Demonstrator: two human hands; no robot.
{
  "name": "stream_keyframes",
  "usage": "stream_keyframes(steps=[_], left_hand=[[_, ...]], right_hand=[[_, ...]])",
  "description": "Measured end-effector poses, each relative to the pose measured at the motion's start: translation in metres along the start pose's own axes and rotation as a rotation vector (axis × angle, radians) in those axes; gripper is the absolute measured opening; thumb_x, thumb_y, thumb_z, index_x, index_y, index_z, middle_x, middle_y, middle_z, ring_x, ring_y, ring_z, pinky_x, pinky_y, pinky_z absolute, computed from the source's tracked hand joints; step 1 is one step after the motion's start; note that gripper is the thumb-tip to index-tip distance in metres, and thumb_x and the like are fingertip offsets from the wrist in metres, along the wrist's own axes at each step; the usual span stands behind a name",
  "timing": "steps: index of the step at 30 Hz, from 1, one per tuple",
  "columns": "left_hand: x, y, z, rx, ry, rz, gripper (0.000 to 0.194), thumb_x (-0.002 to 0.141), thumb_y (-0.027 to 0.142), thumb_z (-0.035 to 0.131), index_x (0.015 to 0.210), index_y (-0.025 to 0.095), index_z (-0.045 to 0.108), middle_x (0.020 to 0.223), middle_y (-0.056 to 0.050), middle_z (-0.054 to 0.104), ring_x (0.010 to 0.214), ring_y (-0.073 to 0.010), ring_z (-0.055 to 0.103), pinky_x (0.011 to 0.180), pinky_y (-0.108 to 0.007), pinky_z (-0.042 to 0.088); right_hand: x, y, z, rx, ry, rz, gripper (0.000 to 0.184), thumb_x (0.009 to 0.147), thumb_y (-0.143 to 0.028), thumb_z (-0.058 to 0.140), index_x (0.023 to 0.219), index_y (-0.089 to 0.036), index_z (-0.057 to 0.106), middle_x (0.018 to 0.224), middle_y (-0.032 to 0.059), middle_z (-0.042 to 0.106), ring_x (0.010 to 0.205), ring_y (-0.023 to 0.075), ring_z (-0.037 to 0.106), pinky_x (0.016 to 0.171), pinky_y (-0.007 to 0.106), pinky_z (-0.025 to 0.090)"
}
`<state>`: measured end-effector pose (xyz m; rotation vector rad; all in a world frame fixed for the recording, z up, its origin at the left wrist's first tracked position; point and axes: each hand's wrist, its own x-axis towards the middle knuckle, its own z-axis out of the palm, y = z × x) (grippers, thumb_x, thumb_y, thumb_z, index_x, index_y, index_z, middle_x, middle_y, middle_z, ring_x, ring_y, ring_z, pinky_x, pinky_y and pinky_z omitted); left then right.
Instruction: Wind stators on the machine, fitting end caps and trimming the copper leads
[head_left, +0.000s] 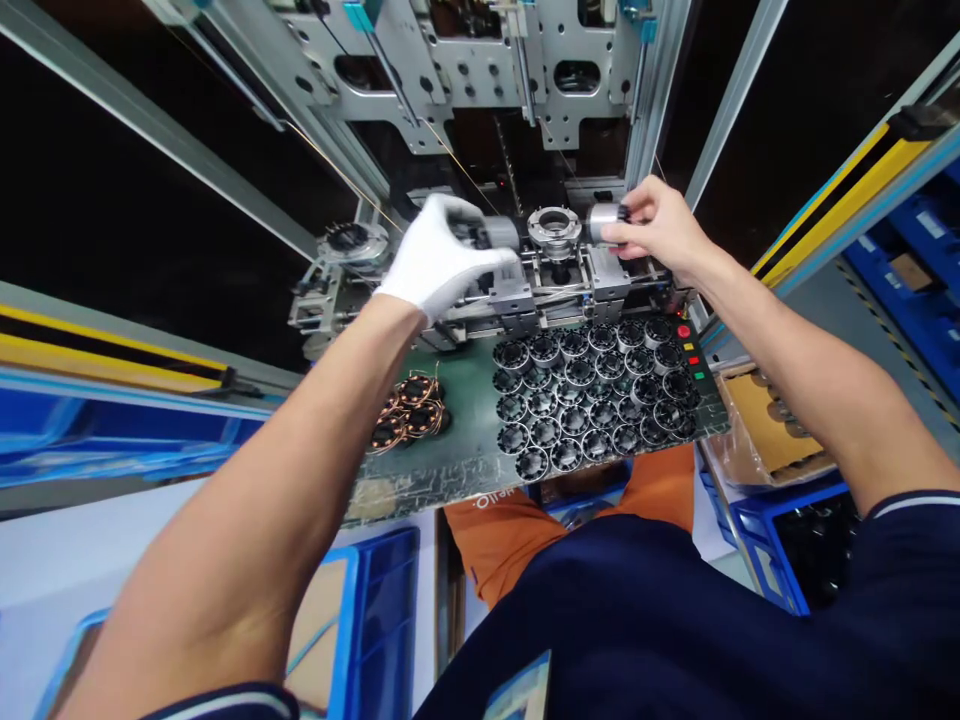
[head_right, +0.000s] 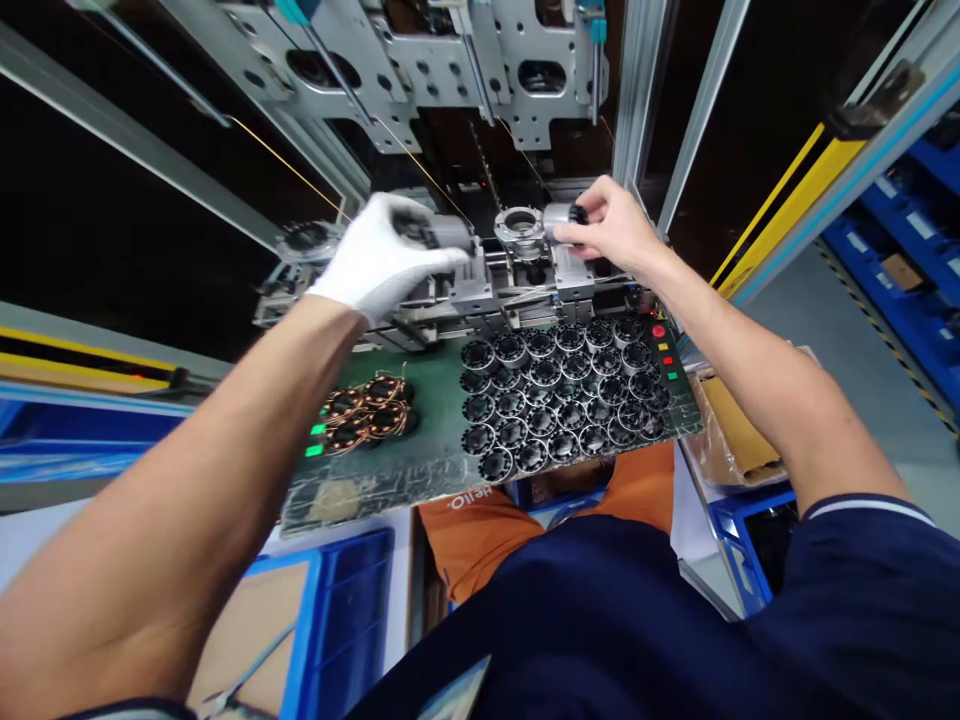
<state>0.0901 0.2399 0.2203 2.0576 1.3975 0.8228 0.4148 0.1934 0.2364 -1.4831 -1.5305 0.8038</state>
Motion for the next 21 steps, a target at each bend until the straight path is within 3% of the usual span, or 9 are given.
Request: stream_keyframes(steps=[3,7,11,13,16,18,21], left_hand=[[-0.002,0.001,-0.003,-0.277,0.085,0.009,0.083,0.083,0.058,0.087,0.154,0.034,0.051,0.158,-0.006,0.069,0.131,-0.0332,0.074,0.102,-0.06,0.069],[-0.004,0.006,-0.012,-0.198,0.123,0.188,0.066,0.086,0.049,0.085,0.142,0.023,0.061,0.149,-0.01,0.074,0.132,-0.0324,0.073,0.121,-0.062,0.061],[-0.006,0.008,-0.017,-0.084,0.148,0.231,0.089,0.084,0.049,0.091,0.158,0.016,0.055,0.167,-0.011,0.066,0.149,-0.0314,0.065,0.136,-0.056,0.05],[-0.009,0.006,-0.011,0.02,0.128,0.207,0.088,0.086,0.048,0.089,0.162,0.018,0.057,0.169,-0.006,0.067,0.155,-0.0307,0.061,0.141,-0.054,0.043],[-0.013,0.0,0.007,0.129,0.074,0.115,0.073,0.087,0.053,0.085,0.149,0.018,0.071,0.154,-0.009,0.078,0.146,-0.0351,0.066,0.133,-0.058,0.049],[-0.014,-0.006,0.017,0.131,0.05,0.099,0.074,0.082,0.058,0.087,0.144,0.019,0.075,0.148,-0.011,0.08,0.143,-0.0373,0.068,0.129,-0.06,0.052],[-0.012,-0.015,0.024,0.076,0.084,0.116,0.08,0.079,0.067,0.085,0.143,0.021,0.073,0.15,-0.008,0.079,0.145,-0.034,0.066,0.131,-0.061,0.048]], right_hand=[[-0.007,0.005,-0.003,0.226,0.006,0.0,0.061,0.08,-0.046,0.093,0.13,-0.03,0.06,0.108,-0.0002,0.073,0.105,0.0263,0.076,0.1,0.052,0.071],[-0.014,0.013,-0.008,-0.055,0.016,-0.089,0.046,0.086,-0.048,0.082,0.126,-0.027,0.073,0.109,0.0033,0.074,0.106,0.0281,0.072,0.104,0.054,0.068],[-0.022,0.016,-0.008,-0.314,0.089,-0.226,0.076,0.081,-0.048,0.092,0.149,-0.024,0.068,0.12,0.0065,0.077,0.098,0.0261,0.074,0.097,0.048,0.069],[-0.026,0.016,-0.004,-0.376,0.12,-0.263,0.076,0.082,-0.046,0.09,0.151,-0.022,0.068,0.126,0.0084,0.078,0.1,0.0271,0.075,0.096,0.048,0.069],[-0.026,0.014,0.005,-0.464,0.109,-0.222,0.058,0.082,-0.043,0.089,0.134,-0.019,0.077,0.117,0.0093,0.08,0.103,0.0307,0.076,0.101,0.053,0.067],[-0.023,0.012,0.008,-0.506,0.06,-0.198,0.057,0.079,-0.041,0.093,0.129,-0.019,0.079,0.114,0.0093,0.081,0.103,0.0326,0.076,0.105,0.056,0.065],[-0.016,0.009,0.007,-0.522,0.055,-0.19,0.059,0.08,-0.042,0.093,0.132,-0.019,0.078,0.115,0.01,0.081,0.106,0.0349,0.076,0.107,0.058,0.063]])
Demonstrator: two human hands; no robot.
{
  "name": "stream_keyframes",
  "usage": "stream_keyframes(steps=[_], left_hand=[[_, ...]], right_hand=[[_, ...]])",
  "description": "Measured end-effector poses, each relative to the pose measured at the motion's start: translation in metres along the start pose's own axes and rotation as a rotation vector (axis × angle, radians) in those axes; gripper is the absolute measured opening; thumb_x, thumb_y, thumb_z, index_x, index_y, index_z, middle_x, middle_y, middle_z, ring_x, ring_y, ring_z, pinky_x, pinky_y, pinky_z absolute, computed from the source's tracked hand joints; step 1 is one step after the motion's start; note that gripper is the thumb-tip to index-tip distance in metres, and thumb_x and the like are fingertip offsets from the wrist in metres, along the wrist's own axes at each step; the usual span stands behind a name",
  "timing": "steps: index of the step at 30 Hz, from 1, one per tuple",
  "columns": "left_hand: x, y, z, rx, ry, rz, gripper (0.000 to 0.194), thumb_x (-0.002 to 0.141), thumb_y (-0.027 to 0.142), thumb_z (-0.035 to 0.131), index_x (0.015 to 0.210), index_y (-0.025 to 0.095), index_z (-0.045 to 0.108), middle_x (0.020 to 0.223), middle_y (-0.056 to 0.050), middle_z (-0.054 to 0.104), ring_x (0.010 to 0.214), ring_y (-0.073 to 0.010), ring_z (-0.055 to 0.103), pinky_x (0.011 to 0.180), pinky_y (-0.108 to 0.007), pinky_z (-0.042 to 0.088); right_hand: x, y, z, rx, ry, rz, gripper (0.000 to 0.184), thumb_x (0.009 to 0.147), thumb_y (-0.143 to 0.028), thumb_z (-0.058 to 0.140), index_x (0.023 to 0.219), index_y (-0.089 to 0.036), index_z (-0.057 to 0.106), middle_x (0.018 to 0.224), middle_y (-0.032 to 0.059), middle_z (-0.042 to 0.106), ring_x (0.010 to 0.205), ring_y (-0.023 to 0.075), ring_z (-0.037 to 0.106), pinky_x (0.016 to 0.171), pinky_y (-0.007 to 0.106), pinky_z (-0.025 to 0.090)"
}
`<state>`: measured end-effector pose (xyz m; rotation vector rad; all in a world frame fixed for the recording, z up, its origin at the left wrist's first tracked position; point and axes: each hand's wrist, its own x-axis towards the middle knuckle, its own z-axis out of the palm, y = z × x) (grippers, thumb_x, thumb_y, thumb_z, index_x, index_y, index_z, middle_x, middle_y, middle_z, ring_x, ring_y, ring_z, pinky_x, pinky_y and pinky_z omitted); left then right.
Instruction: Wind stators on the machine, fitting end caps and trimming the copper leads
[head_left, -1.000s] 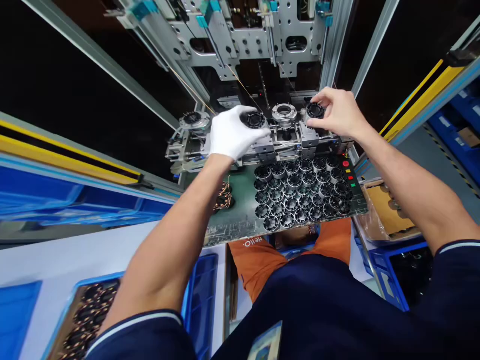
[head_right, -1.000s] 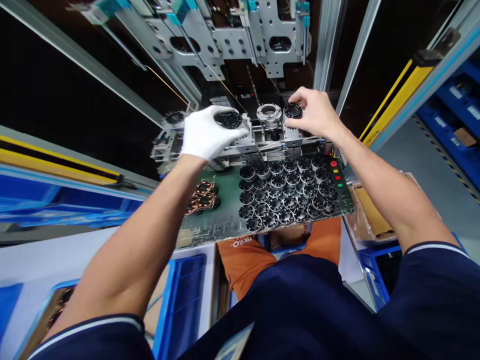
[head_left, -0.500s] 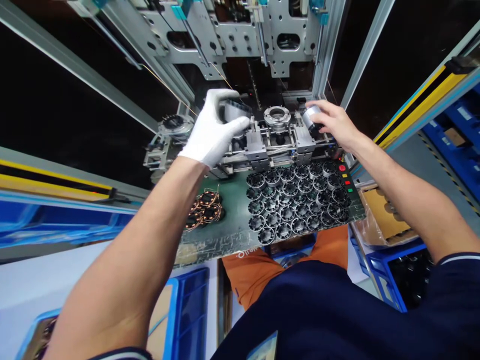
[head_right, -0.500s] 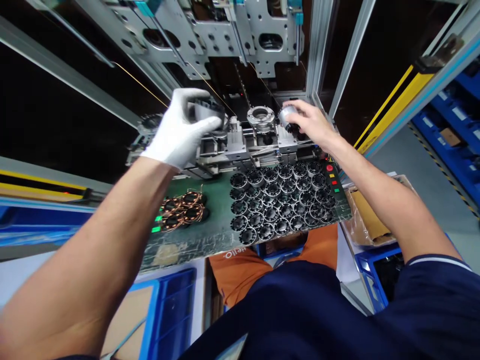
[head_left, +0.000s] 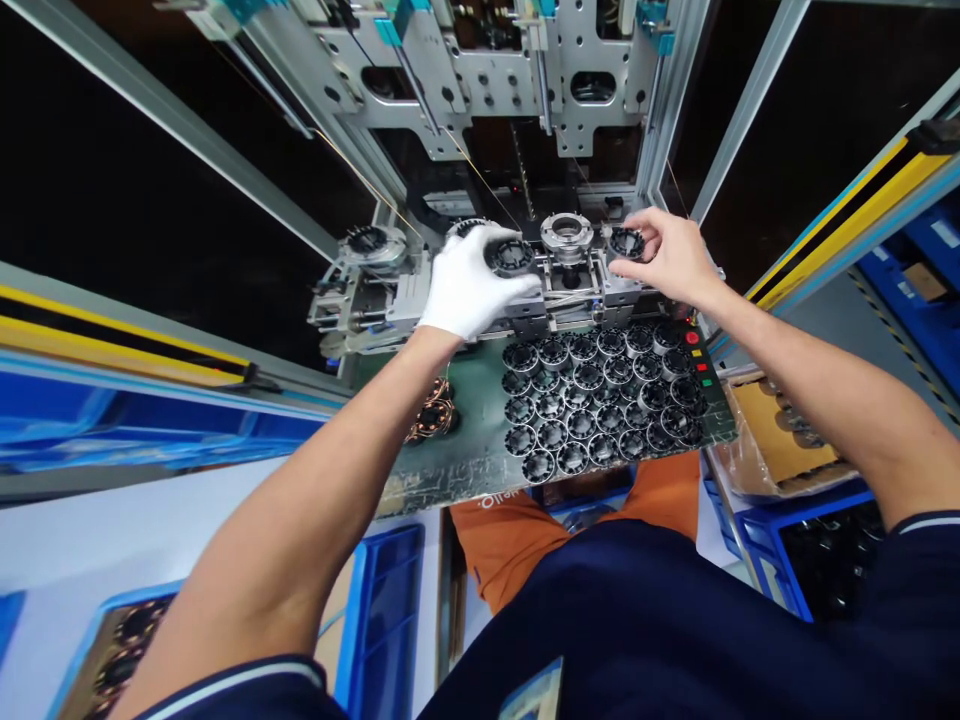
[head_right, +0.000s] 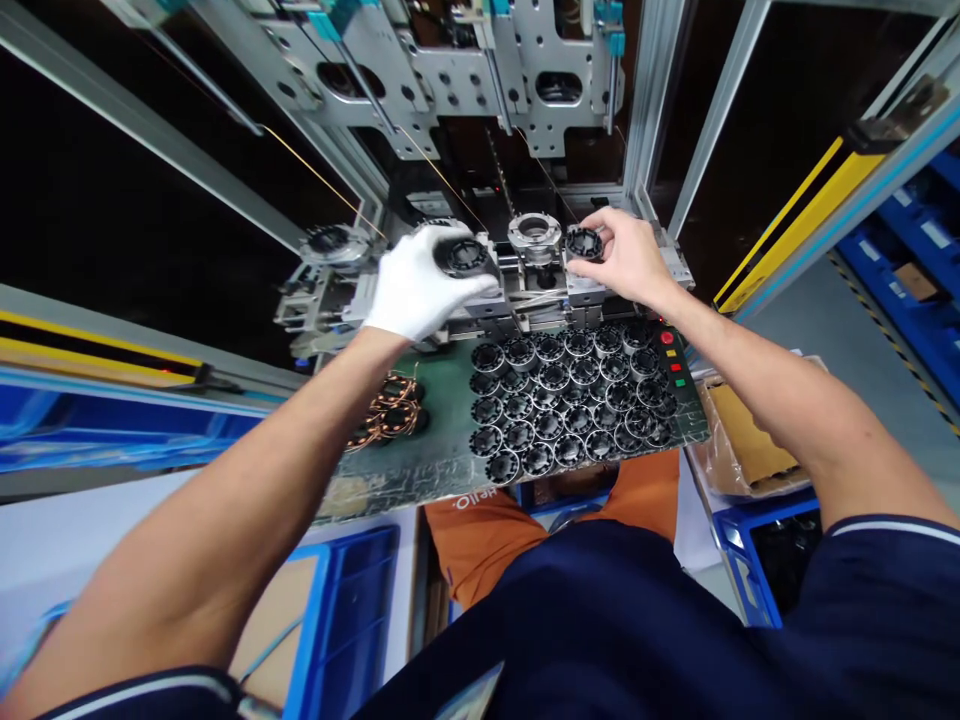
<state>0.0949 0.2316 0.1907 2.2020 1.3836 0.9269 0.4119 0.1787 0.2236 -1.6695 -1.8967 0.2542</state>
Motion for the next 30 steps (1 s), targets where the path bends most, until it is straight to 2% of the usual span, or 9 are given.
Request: stream_keyframes(steps=[4,6,8,11,16,22,24,27,30], left_hand=[[-0.007,0.002,-0.001,-0.074,0.014,0.004,0.078,0.078,0.066,0.088,0.14,0.021,0.072,0.144,-0.006,0.082,0.135,-0.0305,0.073,0.126,-0.059,0.055],[-0.023,0.015,-0.005,-0.152,0.025,0.053,0.075,0.081,0.062,0.089,0.141,0.022,0.071,0.146,-0.008,0.08,0.136,-0.0314,0.073,0.126,-0.057,0.056],[-0.05,0.035,-0.009,-0.333,0.06,0.139,0.075,0.087,0.063,0.089,0.147,0.024,0.067,0.155,-0.011,0.074,0.145,-0.0338,0.07,0.13,-0.056,0.055],[-0.099,0.073,-0.02,-0.692,0.028,0.234,0.08,0.091,0.063,0.092,0.157,0.033,0.057,0.163,-0.011,0.067,0.15,-0.0364,0.067,0.127,-0.057,0.059],[-0.15,0.119,-0.039,-0.938,-0.081,0.225,0.07,0.094,0.052,0.096,0.153,0.039,0.061,0.162,-0.008,0.069,0.154,-0.0367,0.066,0.13,-0.061,0.058],[-0.167,0.127,-0.047,-0.965,-0.015,0.287,0.038,0.098,0.046,0.093,0.119,0.031,0.065,0.157,-0.008,0.073,0.148,-0.0339,0.071,0.12,-0.057,0.065],[-0.171,0.127,-0.049,-0.898,0.03,0.287,0.043,0.095,0.047,0.095,0.125,0.033,0.067,0.155,-0.008,0.075,0.146,-0.0341,0.073,0.118,-0.056,0.066],[-0.176,0.126,-0.054,-0.768,0.035,0.246,0.073,0.088,0.049,0.101,0.15,0.04,0.064,0.153,-0.008,0.076,0.142,-0.0342,0.076,0.119,-0.056,0.067],[-0.177,0.125,-0.057,-0.694,0.001,0.235,0.068,0.091,0.042,0.099,0.15,0.041,0.067,0.155,-0.006,0.076,0.146,-0.0346,0.074,0.127,-0.059,0.063]], right_hand=[[-0.008,-0.01,-0.008,0.01,-0.019,0.063,0.058,0.077,-0.042,0.095,0.127,-0.019,0.077,0.119,0.0122,0.081,0.119,0.0398,0.076,0.114,0.062,0.06],[-0.028,-0.026,-0.012,0.193,-0.04,0.066,0.066,0.077,-0.052,0.095,0.132,-0.022,0.072,0.131,0.0127,0.077,0.113,0.0368,0.078,0.103,0.058,0.066],[-0.059,-0.05,-0.018,0.495,-0.044,0.078,0.076,0.079,-0.065,0.093,0.138,-0.028,0.063,0.144,0.011,0.07,0.094,0.0281,0.079,0.081,0.049,0.07],[-0.111,-0.09,-0.03,0.811,-0.044,0.092,0.08,0.077,-0.07,0.099,0.134,-0.035,0.055,0.136,0.0046,0.07,0.079,0.0204,0.076,0.067,0.042,0.07],[-0.157,-0.131,-0.053,0.988,-0.104,0.069,0.069,0.082,-0.068,0.1,0.125,-0.036,0.056,0.121,0.0012,0.074,0.094,0.0234,0.08,0.08,0.042,0.075],[-0.167,-0.144,-0.065,1.033,-0.17,0.003,0.064,0.091,-0.047,0.099,0.14,-0.032,0.06,0.152,0.0069,0.07,0.108,0.024,0.082,0.095,0.044,0.077],[-0.17,-0.146,-0.066,1.02,-0.169,-0.006,0.058,0.089,-0.044,0.1,0.133,-0.032,0.063,0.15,0.0068,0.071,0.112,0.0258,0.082,0.1,0.046,0.076],[-0.174,-0.147,-0.066,1.035,-0.155,0.011,0.051,0.087,-0.045,0.103,0.122,-0.037,0.068,0.142,0.0033,0.077,0.114,0.0268,0.083,0.104,0.047,0.075],[-0.175,-0.145,-0.064,1.028,-0.126,0.002,0.042,0.089,-0.047,0.101,0.118,-0.04,0.07,0.138,0.0018,0.08,0.121,0.0269,0.082,0.109,0.046,0.072]])
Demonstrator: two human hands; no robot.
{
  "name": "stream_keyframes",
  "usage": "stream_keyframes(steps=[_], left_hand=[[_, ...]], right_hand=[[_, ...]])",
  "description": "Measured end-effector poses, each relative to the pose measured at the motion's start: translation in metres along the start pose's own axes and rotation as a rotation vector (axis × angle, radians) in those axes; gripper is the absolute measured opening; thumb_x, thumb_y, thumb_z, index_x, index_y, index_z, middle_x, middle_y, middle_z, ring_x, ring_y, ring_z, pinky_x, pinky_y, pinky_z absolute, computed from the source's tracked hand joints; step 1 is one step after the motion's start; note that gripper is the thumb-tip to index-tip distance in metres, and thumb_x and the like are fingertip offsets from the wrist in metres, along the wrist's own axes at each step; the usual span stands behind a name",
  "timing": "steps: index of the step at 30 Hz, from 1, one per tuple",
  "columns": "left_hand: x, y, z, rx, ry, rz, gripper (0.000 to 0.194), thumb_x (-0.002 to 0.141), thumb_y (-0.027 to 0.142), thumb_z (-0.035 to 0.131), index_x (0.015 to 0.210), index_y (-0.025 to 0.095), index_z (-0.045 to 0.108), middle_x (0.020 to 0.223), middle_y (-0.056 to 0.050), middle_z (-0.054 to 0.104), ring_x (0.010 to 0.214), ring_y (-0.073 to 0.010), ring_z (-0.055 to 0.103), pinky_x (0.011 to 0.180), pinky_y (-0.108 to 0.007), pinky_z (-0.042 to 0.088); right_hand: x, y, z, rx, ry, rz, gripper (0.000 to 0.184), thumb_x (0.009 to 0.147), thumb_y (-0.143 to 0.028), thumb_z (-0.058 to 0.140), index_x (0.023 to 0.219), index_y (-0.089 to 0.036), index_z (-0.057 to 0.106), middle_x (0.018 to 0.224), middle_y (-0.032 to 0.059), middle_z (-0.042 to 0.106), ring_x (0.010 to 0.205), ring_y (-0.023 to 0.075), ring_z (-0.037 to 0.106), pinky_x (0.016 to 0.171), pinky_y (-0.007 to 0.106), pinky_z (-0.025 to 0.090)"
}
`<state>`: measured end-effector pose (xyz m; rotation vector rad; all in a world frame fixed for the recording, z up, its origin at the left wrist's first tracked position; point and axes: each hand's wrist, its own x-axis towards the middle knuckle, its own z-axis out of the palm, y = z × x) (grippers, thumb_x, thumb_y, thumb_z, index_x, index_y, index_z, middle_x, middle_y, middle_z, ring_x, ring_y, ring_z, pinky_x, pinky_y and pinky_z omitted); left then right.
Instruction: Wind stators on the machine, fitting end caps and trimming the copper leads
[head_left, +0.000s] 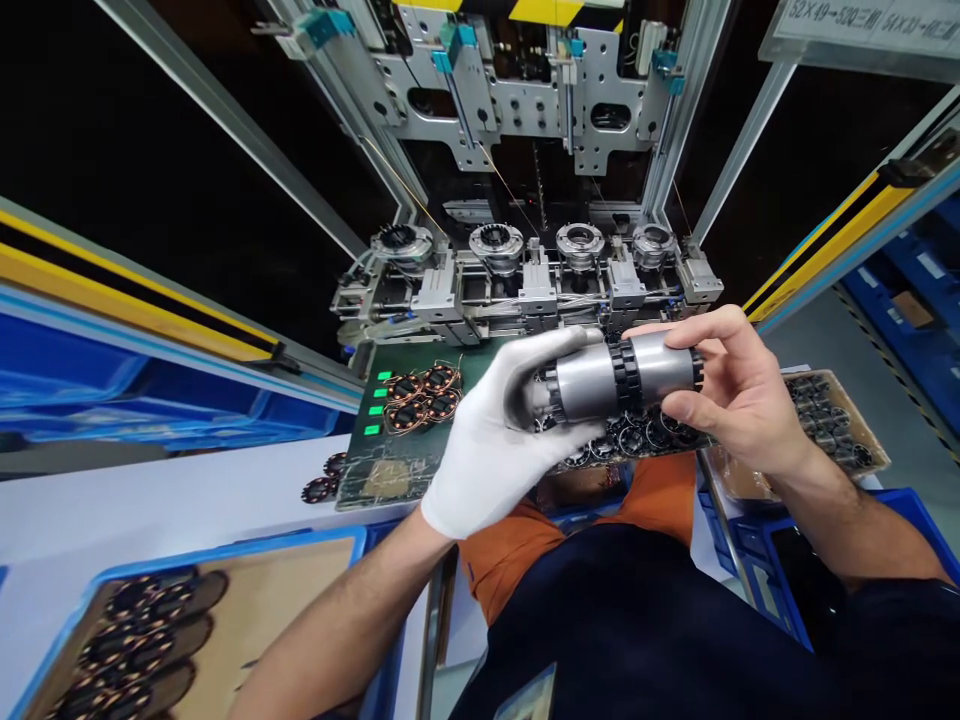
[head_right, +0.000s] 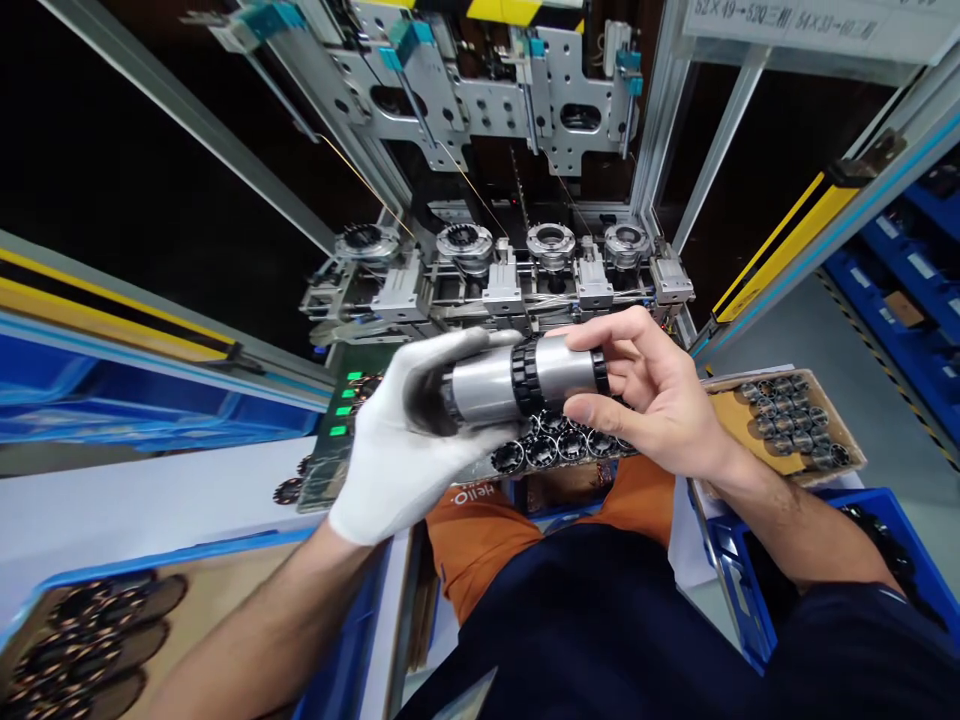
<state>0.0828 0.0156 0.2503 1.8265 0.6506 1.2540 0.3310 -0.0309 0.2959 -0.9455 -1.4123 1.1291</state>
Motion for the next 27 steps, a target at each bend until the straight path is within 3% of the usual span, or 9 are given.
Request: stream_keyframes(steps=[3,5,7,8,11,13,17,23,27], left_hand=[[-0.001,-0.001,0.0,-0.06,-0.011,0.002,0.051,0.095,0.044,0.095,0.139,0.039,0.069,0.157,-0.007,0.075,0.149,-0.0348,0.072,0.124,-0.06,0.064],[0.0,-0.002,0.0,-0.114,-0.008,0.002,0.029,0.1,0.045,0.089,0.121,0.036,0.071,0.157,-0.007,0.074,0.146,-0.0335,0.073,0.12,-0.059,0.066],[0.001,-0.004,0.001,-0.126,0.014,0.008,0.018,0.103,0.042,0.086,0.112,0.034,0.072,0.154,-0.005,0.075,0.145,-0.0321,0.074,0.12,-0.058,0.066],[0.002,-0.006,0.001,-0.119,0.029,0.014,0.021,0.102,0.042,0.087,0.116,0.035,0.073,0.153,-0.005,0.076,0.144,-0.0318,0.074,0.121,-0.057,0.065],[0.006,-0.013,-0.001,-0.072,0.039,0.009,0.064,0.094,0.046,0.096,0.151,0.042,0.068,0.156,-0.006,0.075,0.147,-0.0324,0.073,0.126,-0.054,0.063],[0.008,-0.018,-0.002,-0.025,0.014,-0.008,0.078,0.091,0.047,0.098,0.161,0.043,0.064,0.159,-0.006,0.074,0.149,-0.0327,0.072,0.128,-0.052,0.062],[0.013,-0.022,-0.002,-0.009,-0.018,-0.04,0.067,0.09,0.043,0.099,0.151,0.041,0.072,0.15,-0.006,0.079,0.14,-0.0343,0.078,0.121,-0.053,0.068],[0.032,-0.027,-0.004,-0.06,-0.029,-0.068,0.021,0.1,0.033,0.085,0.12,0.037,0.079,0.14,-0.003,0.083,0.134,-0.0313,0.08,0.116,-0.055,0.069],[0.069,-0.045,-0.017,0.095,-0.038,-0.081,0.028,0.096,0.039,0.084,0.123,0.034,0.078,0.141,-0.004,0.082,0.132,-0.0317,0.079,0.115,-0.053,0.067]], right_hand=[[0.001,0.004,0.0,-0.044,0.046,0.028,0.049,0.089,-0.056,0.099,0.122,-0.04,0.068,0.137,0.0035,0.08,0.121,0.0289,0.082,0.107,0.048,0.073],[0.001,0.007,-0.001,-0.053,0.08,0.065,0.058,0.085,-0.061,0.1,0.126,-0.039,0.065,0.138,0.0051,0.08,0.116,0.0297,0.083,0.103,0.049,0.074],[0.001,0.01,-0.002,-0.035,0.091,0.084,0.061,0.083,-0.06,0.102,0.127,-0.039,0.065,0.139,0.0052,0.079,0.114,0.0287,0.083,0.101,0.047,0.075],[0.001,0.011,-0.002,-0.018,0.085,0.082,0.06,0.083,-0.057,0.103,0.127,-0.039,0.066,0.139,0.0046,0.08,0.115,0.0277,0.083,0.101,0.045,0.075],[0.002,0.014,-0.003,0.025,0.053,0.071,0.06,0.083,-0.048,0.105,0.129,-0.039,0.067,0.135,0.0036,0.081,0.12,0.0256,0.083,0.102,0.041,0.074],[0.003,0.017,-0.003,0.025,0.034,0.07,0.062,0.081,-0.046,0.106,0.129,-0.037,0.068,0.135,0.0049,0.082,0.122,0.0261,0.083,0.105,0.042,0.073],[0.008,0.021,-0.007,0.017,0.026,0.053,0.054,0.082,-0.043,0.106,0.126,-0.037,0.074,0.137,0.0043,0.081,0.124,0.0256,0.082,0.107,0.042,0.073],[0.023,0.017,-0.029,-0.089,0.036,0.051,0.056,0.081,-0.041,0.106,0.128,-0.039,0.076,0.129,0.0034,0.083,0.113,0.0255,0.084,0.101,0.042,0.075],[0.063,0.009,-0.065,-0.312,0.046,0.015,0.057,0.082,-0.049,0.102,0.13,-0.033,0.076,0.13,0.006,0.081,0.108,0.028,0.083,0.098,0.047,0.075]])
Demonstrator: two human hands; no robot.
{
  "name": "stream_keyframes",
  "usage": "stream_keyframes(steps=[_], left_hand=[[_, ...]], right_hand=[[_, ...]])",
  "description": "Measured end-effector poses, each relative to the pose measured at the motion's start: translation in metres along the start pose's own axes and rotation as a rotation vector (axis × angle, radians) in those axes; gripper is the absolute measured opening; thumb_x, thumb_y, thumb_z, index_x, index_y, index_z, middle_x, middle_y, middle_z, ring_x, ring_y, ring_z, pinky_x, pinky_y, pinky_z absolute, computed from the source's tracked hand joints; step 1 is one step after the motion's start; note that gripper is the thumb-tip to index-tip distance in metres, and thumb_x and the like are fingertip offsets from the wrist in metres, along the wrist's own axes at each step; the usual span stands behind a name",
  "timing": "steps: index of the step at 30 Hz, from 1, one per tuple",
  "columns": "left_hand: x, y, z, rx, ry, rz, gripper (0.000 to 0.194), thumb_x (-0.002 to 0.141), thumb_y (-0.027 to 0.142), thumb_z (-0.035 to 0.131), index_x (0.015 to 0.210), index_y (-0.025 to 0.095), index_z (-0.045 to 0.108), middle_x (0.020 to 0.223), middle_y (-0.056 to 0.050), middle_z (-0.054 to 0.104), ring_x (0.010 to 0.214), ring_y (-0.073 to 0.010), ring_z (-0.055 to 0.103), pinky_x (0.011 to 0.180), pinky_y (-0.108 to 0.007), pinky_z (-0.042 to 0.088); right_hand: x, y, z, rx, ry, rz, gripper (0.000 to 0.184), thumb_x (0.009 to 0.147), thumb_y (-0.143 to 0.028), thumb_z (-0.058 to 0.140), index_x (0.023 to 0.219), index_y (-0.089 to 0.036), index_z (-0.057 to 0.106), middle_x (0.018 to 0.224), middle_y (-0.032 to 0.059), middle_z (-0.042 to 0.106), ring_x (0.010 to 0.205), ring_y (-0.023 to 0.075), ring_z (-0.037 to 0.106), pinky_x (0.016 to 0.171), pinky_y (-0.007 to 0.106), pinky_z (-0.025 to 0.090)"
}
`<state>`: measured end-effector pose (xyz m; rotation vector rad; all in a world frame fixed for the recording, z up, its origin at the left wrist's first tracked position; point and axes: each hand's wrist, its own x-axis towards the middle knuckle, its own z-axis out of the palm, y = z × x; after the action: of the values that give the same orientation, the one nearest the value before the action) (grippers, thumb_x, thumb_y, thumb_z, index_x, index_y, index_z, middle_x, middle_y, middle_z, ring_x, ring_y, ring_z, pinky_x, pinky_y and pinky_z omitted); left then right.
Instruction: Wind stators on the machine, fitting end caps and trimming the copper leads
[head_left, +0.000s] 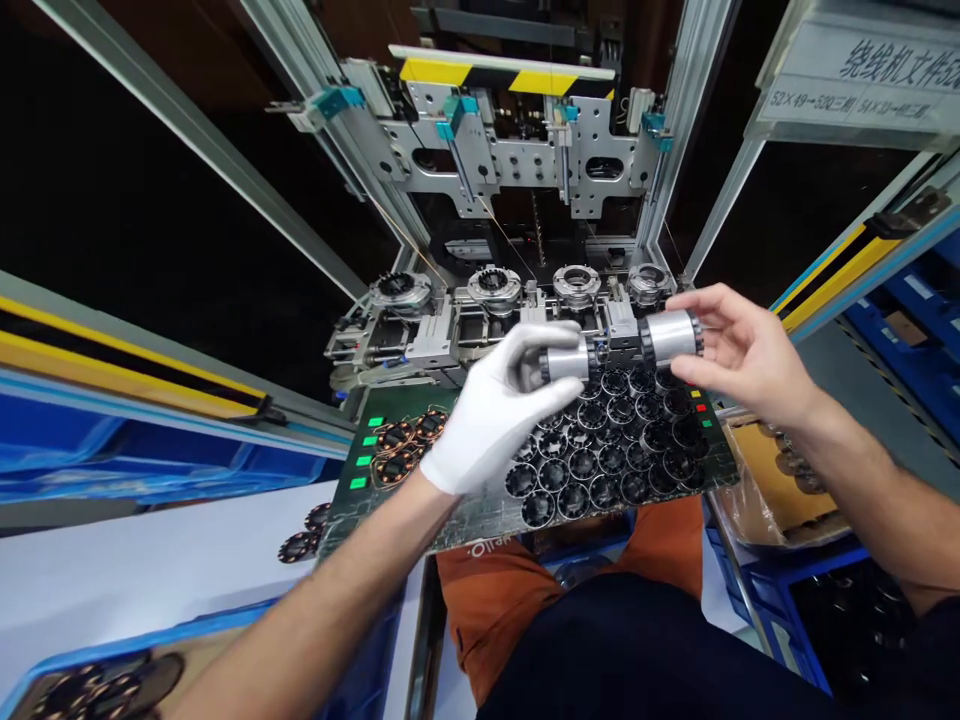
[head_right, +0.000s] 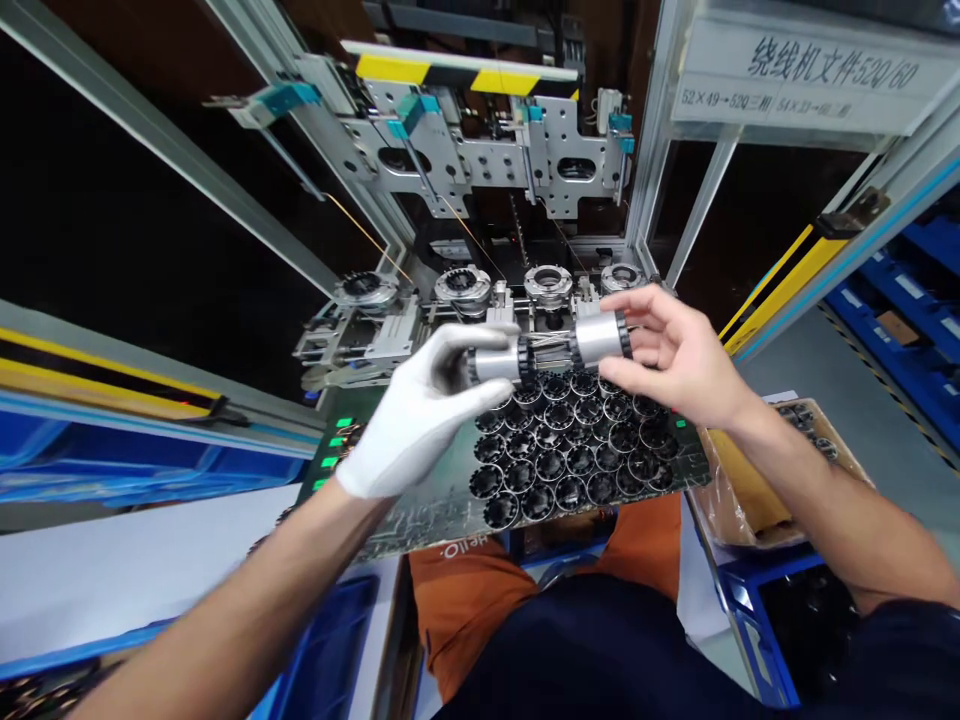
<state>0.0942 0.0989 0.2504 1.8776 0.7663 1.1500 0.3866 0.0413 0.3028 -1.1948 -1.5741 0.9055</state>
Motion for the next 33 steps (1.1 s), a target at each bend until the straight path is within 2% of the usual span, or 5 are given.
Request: stream_keyframes(steps=[5,11,22,30,33], left_hand=[[0.099,-0.033,-0.013,0.403,0.023,0.051,0.057,0.086,0.037,0.084,0.141,0.026,0.074,0.146,-0.003,0.081,0.134,-0.0296,0.075,0.126,-0.051,0.058],[0.198,-0.088,-0.003,0.688,-0.082,-0.116,0.075,0.07,0.048,0.092,0.139,0.021,0.08,0.136,-0.004,0.086,0.124,-0.0321,0.076,0.118,-0.053,0.059],[0.223,-0.124,0.01,0.925,-0.324,-0.122,0.089,0.066,0.034,0.085,0.154,0.024,0.079,0.141,-0.011,0.085,0.135,-0.0474,0.075,0.12,-0.056,0.056],[0.257,-0.13,0.014,1.079,-0.49,-0.183,0.089,0.065,0.041,0.094,0.152,0.029,0.08,0.141,-0.009,0.085,0.129,-0.0459,0.078,0.119,-0.052,0.059],[0.238,-0.134,0.018,1.081,-0.505,-0.149,0.095,0.074,0.044,0.09,0.165,0.025,0.068,0.162,-0.015,0.073,0.147,-0.0486,0.068,0.127,-0.058,0.053]], right_hand=[[0.099,0.028,-0.053,-0.583,0.128,-0.12,0.06,0.082,-0.046,0.096,0.134,-0.023,0.076,0.139,0.0117,0.078,0.09,0.0263,0.079,0.091,0.052,0.071],[0.188,0.1,-0.085,-0.905,0.083,-0.017,0.059,0.071,-0.035,0.106,0.121,-0.019,0.079,0.125,0.0122,0.083,0.124,0.0373,0.076,0.117,0.061,0.059],[0.238,0.149,-0.112,-0.924,-0.203,-0.014,0.058,0.052,-0.042,0.118,0.101,-0.028,0.09,0.102,0.0051,0.086,0.108,0.0376,0.08,0.112,0.063,0.061],[0.282,0.157,-0.121,-0.95,-0.394,-0.061,0.045,0.055,-0.04,0.108,0.088,-0.015,0.087,0.07,-0.0108,0.074,0.077,0.0074,0.071,0.09,0.03,0.059],[0.266,0.162,-0.111,-0.944,-0.343,-0.039,0.051,0.057,-0.031,0.111,0.099,-0.015,0.089,0.082,-0.0059,0.081,0.094,0.0157,0.079,0.101,0.034,0.062]])
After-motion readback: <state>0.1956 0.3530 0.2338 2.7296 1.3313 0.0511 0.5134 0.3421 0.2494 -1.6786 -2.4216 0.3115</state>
